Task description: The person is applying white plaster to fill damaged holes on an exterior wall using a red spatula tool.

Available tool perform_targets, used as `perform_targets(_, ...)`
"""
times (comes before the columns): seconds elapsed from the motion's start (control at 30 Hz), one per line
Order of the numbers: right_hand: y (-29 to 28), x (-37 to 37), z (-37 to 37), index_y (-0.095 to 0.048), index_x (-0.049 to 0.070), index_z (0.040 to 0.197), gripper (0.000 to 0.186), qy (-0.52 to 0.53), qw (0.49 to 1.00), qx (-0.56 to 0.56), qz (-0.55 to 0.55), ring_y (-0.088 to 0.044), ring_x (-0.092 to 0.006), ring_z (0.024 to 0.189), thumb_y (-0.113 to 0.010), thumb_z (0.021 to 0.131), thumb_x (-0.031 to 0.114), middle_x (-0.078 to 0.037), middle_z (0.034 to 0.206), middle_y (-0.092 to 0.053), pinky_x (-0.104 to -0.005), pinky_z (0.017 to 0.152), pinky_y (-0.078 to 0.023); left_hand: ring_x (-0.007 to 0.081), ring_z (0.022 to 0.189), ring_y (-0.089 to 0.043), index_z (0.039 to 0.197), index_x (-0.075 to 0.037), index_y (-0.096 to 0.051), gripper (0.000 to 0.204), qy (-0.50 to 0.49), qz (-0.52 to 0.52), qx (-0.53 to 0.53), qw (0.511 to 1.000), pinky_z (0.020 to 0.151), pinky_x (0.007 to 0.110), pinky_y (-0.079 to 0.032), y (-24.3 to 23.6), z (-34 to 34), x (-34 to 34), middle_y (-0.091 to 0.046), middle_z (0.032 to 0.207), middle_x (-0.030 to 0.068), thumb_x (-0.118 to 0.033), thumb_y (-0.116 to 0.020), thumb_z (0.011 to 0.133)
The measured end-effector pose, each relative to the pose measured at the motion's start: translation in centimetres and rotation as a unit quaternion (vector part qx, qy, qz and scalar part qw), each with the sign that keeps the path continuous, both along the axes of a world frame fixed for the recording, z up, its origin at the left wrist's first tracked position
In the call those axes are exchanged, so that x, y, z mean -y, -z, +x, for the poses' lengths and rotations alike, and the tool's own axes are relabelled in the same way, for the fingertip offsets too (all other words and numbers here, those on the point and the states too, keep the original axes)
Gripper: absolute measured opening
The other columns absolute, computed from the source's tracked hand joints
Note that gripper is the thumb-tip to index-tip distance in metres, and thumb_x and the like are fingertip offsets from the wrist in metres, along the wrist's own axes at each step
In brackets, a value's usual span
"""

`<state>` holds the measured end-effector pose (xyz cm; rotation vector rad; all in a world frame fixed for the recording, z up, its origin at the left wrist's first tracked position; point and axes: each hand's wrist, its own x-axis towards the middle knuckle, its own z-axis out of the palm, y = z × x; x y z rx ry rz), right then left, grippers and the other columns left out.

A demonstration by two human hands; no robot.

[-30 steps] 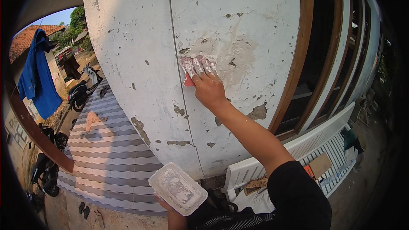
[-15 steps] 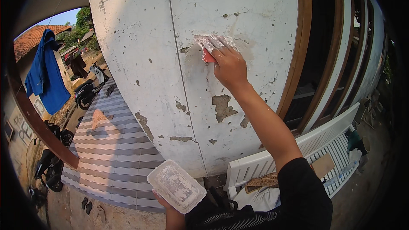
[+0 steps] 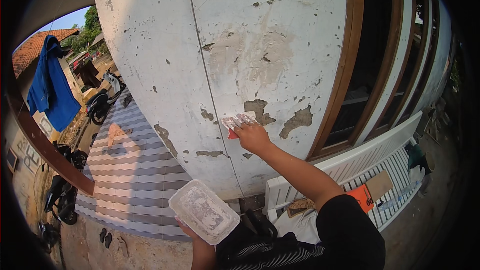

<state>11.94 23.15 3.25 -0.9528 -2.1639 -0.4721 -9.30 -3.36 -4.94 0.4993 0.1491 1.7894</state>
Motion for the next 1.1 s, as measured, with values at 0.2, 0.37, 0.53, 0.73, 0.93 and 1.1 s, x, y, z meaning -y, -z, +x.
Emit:
perform_targets(0.2,-1.9,2.6,2.7,-0.065,0.009,0.100,0.024,0.012,0.993,-0.030,-0.111,-0.067,-0.0316,0.078,-0.060,0.077,0.007,-0.012,0.086,-0.068,-0.0434,0.065,-0.054,0.0481,0.132,-0.041,0.153,-0.018,-0.027,0.088,-0.018,-0.010,0.048,0.999,0.099,0.075,-0.036,-0.4,-0.3,0.5,-0.032,0.153,0.0202,-0.071,-0.048,0.085)
perform_targets(0.37,-11.9,1.6,3.1,-0.063,0.005,0.102,0.030,0.014,0.983,-0.180,0.033,-0.064,-0.0337,0.088,-0.065,0.073,0.001,-0.013,0.095,-0.067,-0.0425,0.074,-0.054,0.0488,0.130,-0.043,0.152,-0.017,-0.027,0.091,-0.017,-0.018,-0.026,0.999,0.098,0.073,-0.037,-1.2,0.5,1.1,-0.034,0.152,0.0202,-0.074,-0.047,0.084)
perform_targets(0.53,-12.7,-1.5,0.7,-0.065,0.004,0.095,0.020,0.101,0.983,-0.115,0.099,-0.066,-0.0287,0.082,-0.058,0.077,0.004,-0.011,0.082,-0.067,-0.0417,0.074,-0.054,0.0486,0.131,-0.042,0.152,-0.016,-0.030,0.089,-0.006,-0.007,0.047,0.999,0.099,0.073,-0.037,0.4,0.1,0.7,-0.033,0.152,0.0208,-0.072,-0.050,0.084)
perform_targets(0.73,-6.6,-0.1,-1.3,-0.066,0.005,0.097,0.019,0.075,0.996,-0.042,-0.020,-0.068,-0.0339,0.071,-0.058,0.081,0.009,-0.014,0.077,-0.067,-0.0429,0.063,-0.055,0.0475,0.133,-0.040,0.151,-0.017,-0.033,0.088,-0.001,0.029,0.028,0.999,0.100,0.073,-0.035,-1.3,-1.2,0.2,-0.037,0.150,0.0213,-0.068,-0.055,0.083)
perform_targets(0.93,-10.6,2.0,1.7,-0.059,-0.004,0.107,0.024,0.077,0.966,-0.185,-0.162,-0.066,-0.0421,0.073,-0.056,0.087,0.009,-0.024,0.076,-0.066,-0.0491,0.066,-0.052,0.0468,0.131,-0.043,0.149,-0.017,-0.035,0.086,-0.044,0.001,-0.020,0.999,0.098,0.073,-0.038,-1.0,-2.1,-0.1,-0.039,0.148,0.0207,-0.068,-0.055,0.083)
perform_targets(1.1,-13.3,0.7,2.1,-0.058,-0.008,0.110,0.030,0.072,0.956,-0.225,-0.173,-0.065,-0.0440,0.076,-0.057,0.084,0.007,-0.028,0.079,-0.065,-0.0496,0.072,-0.052,0.0472,0.130,-0.043,0.150,-0.019,-0.035,0.086,-0.040,0.026,-0.055,0.997,0.096,0.075,-0.038,-0.8,-1.4,-1.3,-0.040,0.148,0.0194,-0.069,-0.053,0.083)
